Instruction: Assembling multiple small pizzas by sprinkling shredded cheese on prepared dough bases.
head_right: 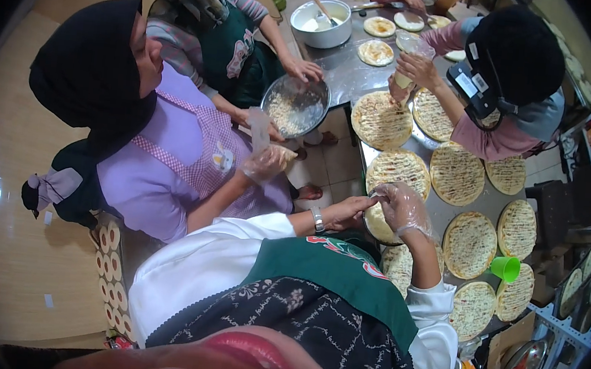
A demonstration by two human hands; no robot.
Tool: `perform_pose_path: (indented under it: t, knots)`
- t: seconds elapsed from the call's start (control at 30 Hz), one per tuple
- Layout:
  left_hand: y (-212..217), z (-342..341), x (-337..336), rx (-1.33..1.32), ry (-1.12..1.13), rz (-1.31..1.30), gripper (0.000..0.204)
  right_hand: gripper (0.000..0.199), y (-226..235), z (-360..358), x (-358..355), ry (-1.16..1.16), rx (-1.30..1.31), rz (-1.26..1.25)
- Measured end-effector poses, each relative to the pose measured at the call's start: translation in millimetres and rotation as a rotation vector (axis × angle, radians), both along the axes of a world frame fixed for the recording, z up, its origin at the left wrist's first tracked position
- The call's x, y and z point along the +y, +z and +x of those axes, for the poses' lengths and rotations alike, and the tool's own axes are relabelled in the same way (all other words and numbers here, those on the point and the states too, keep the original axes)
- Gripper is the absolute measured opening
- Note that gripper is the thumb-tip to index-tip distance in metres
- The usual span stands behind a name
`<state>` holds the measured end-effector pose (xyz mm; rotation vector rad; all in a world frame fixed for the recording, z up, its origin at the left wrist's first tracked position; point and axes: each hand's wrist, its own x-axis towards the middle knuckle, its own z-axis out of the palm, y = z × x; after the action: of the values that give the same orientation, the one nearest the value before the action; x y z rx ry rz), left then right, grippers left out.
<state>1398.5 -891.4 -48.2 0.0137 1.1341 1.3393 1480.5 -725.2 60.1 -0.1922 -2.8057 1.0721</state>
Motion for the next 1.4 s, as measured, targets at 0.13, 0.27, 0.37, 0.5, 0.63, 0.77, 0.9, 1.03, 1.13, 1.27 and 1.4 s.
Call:
perform_pose_path:
  t: [0.13,0.27,0.37,0.5,0.63,0.77,0.9,1.03,1.13,1.27,1.4]
  knots:
    - [43.4,-11.4,-5.0,-0.124,0.137,0.066,0.042,0.020,13.5,-37.1,1.5,0.094,0.017,-0.270]
    - [21.0,-28.7,-33.1,-0.108,0.166,0.007,0.043,0.035,38.4,-79.3,-19.1,0.412,-0.071,-0.545]
    - [25.0,-41.6,-43.3,-0.054,0.123,0.012,0.037,0.040,70.0,-105.5,-59.5,0.690,-0.024,-0.341]
    - [21.9,-43.9,-63.6,0.165,0.058,0.042,0.038,0.043,74.0,-133.1,-122.1,0.954,0.124,-0.347]
    - [20.2,-45.0,-76.3,0.376,-0.007,0.069,0.038,0.042,90.3,-150.2,-165.8,1.174,0.001,-0.233]
    - [13.8,-35.6,-91.2,0.568,-0.060,0.071,0.038,0.042,94.2,-158.8,-190.7,1.277,0.058,-0.181]
    - [13.4,-46.7,-99.6,0.787,-0.106,0.061,0.039,0.041,102.6,-162.9,-194.2,1.296,-0.003,-0.131]
    - [10.6,-65.8,-96.7,1.011,-0.179,0.055,0.039,0.038,95.0,-161.7,-184.9,1.255,-0.009,-0.058]
    - [4.4,-78.7,-97.4,1.152,-0.258,0.052,0.040,0.036,78.9,-164.8,-171.1,1.219,0.065,-0.229]
    - [-16.8,-71.5,-104.6,1.275,-0.348,0.035,0.040,0.030,36.8,-162.9,-119.5,0.979,0.103,-0.226]
    - [-4.9,-60.0,-66.3,-0.047,0.365,0.034,0.055,0.022,-9.8,-129.8,-48.3,0.553,-0.031,-0.073]
